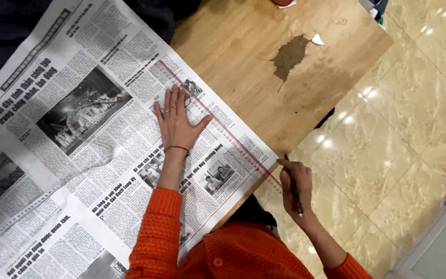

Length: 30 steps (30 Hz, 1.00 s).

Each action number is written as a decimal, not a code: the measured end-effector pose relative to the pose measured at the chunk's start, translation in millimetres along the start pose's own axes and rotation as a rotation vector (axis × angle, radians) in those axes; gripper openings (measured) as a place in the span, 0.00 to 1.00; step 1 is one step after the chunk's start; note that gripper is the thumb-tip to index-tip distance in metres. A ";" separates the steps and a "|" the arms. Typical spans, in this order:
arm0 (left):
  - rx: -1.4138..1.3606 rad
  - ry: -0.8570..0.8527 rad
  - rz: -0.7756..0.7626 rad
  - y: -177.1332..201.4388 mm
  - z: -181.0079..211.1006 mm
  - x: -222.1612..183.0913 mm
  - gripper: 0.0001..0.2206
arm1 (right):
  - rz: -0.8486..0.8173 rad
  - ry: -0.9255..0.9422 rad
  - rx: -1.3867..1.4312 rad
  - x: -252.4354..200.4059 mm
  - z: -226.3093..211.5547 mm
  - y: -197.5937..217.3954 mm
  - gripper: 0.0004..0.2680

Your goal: Drawing straight lines on a newspaper using a long ruler and a pen to create a pattern.

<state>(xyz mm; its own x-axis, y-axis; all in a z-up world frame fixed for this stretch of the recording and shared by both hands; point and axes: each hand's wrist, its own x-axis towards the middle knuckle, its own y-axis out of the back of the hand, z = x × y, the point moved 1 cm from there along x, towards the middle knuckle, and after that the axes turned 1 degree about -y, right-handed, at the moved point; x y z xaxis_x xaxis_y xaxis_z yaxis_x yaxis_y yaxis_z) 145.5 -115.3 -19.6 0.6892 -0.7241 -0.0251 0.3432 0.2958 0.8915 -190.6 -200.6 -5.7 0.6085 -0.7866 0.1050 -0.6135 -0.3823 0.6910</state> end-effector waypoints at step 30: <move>0.220 0.165 -0.371 8.4 22.3 20.0 0.62 | -0.245 0.202 0.230 284.8 -99.8 -248.3 0.06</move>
<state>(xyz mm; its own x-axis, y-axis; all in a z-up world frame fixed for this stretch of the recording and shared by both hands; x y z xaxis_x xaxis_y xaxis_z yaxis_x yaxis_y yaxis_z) 147.9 -141.2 -2.5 0.6442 -0.6415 -0.4164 0.4545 -0.1168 0.8831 185.2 -281.4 -76.0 0.8238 -0.5560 0.1110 -0.5204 -0.6638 0.5372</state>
